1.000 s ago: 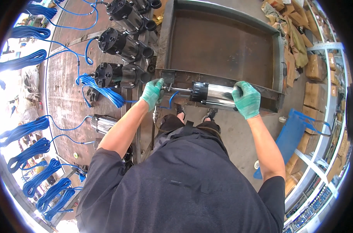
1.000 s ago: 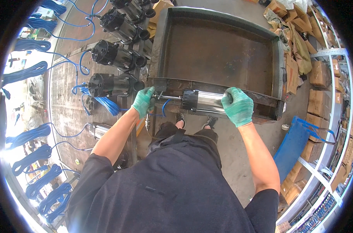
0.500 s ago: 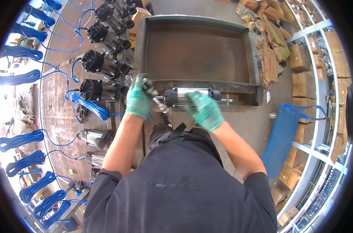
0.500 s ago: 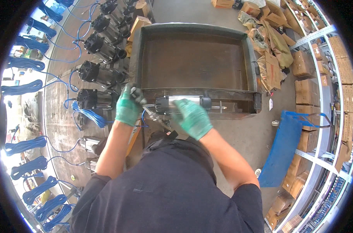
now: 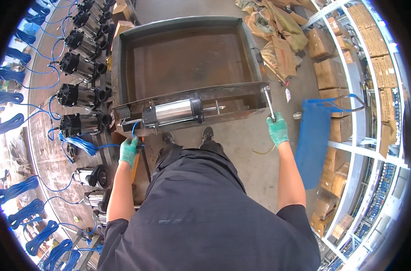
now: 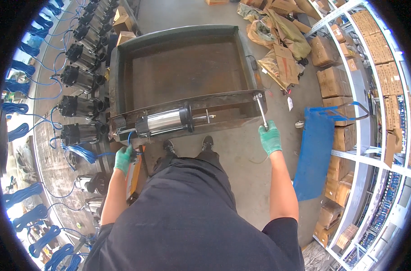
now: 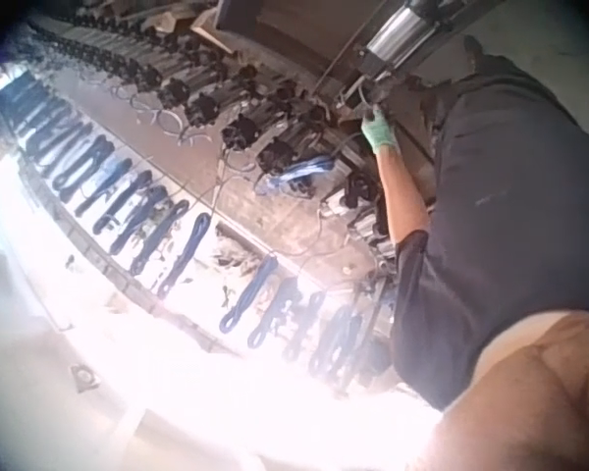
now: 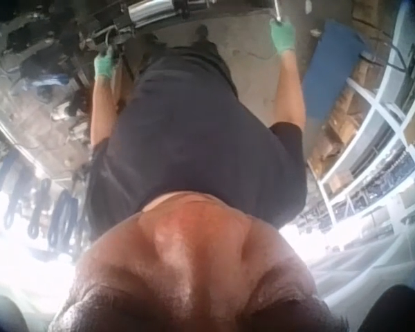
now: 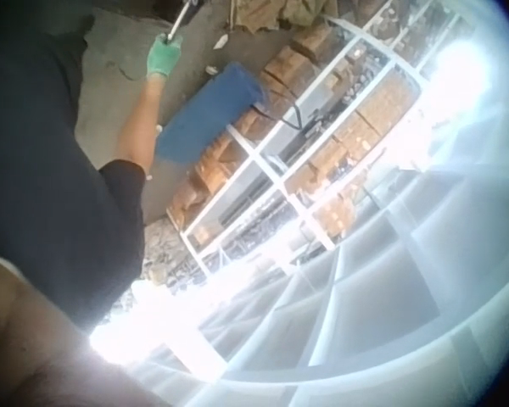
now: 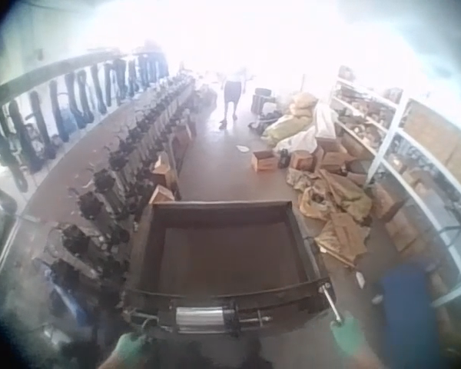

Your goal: The person, wearing gloves, lowers a cylindrical submersible pump component into a tank of water, then removes it, wipes it with a cloth, and places it on a long assembly line table alongside other pump units.

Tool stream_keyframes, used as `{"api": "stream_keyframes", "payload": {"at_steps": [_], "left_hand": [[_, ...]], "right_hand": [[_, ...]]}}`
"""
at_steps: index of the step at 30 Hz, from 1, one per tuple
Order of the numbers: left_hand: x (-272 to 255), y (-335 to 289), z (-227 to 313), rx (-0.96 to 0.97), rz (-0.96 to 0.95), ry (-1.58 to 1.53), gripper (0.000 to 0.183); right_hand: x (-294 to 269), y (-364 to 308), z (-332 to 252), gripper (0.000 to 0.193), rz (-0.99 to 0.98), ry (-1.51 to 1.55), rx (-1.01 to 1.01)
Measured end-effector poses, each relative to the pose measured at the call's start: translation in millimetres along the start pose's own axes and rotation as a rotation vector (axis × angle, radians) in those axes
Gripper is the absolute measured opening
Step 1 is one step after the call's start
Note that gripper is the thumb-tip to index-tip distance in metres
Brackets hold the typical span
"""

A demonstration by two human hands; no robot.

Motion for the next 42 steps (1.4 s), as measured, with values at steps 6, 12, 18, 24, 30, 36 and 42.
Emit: {"api": "stream_keyframes", "payload": {"at_steps": [6, 12, 18, 24, 30, 36, 42], "left_hand": [[-12.9, 35.8, -62.3, -0.048, 0.032, 0.060, 0.029], [6.2, 2.9, -34.8, 0.016, 0.093, 0.178, 0.031], [22.7, -110.3, 47.3, 0.212, 0.081, 0.256, 0.028], [38.2, -167.2, 95.9, 0.228, -0.249, 0.303, 0.070], [23.5, -169.3, 119.0, 0.264, -0.161, 0.036, 0.070], [49.2, -147.3, 169.7, 0.294, -0.313, -0.461, 0.063], [23.4, -97.3, 206.6, 0.368, -0.172, 0.251, 0.048]], "right_hand": [[17.9, 55.7, 35.1, 0.028, 0.182, -0.110, 0.061], [39.8, 66.1, 58.1, 0.032, 0.221, -0.124, -0.058], [40.7, 37.2, -61.2, 0.029, 0.080, -0.122, -0.323], [104.8, -14.6, -250.3, 0.043, -0.316, 0.060, -0.735], [136.7, 7.4, -285.3, 0.014, -0.544, -0.148, -0.672], [88.4, 30.6, -280.6, 0.013, -0.597, 0.016, -0.499], [14.1, 69.0, -282.9, 0.012, -0.385, -0.040, -0.450]]}}
Point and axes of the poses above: each hand's wrist, its own y-axis towards the middle knuckle, its own x-axis out of the palm, z = x × y, the point moved 5 cm from there along y, towards the middle knuckle, and after that the axes turned 6 degrees about -z, right-handed, at the moved point
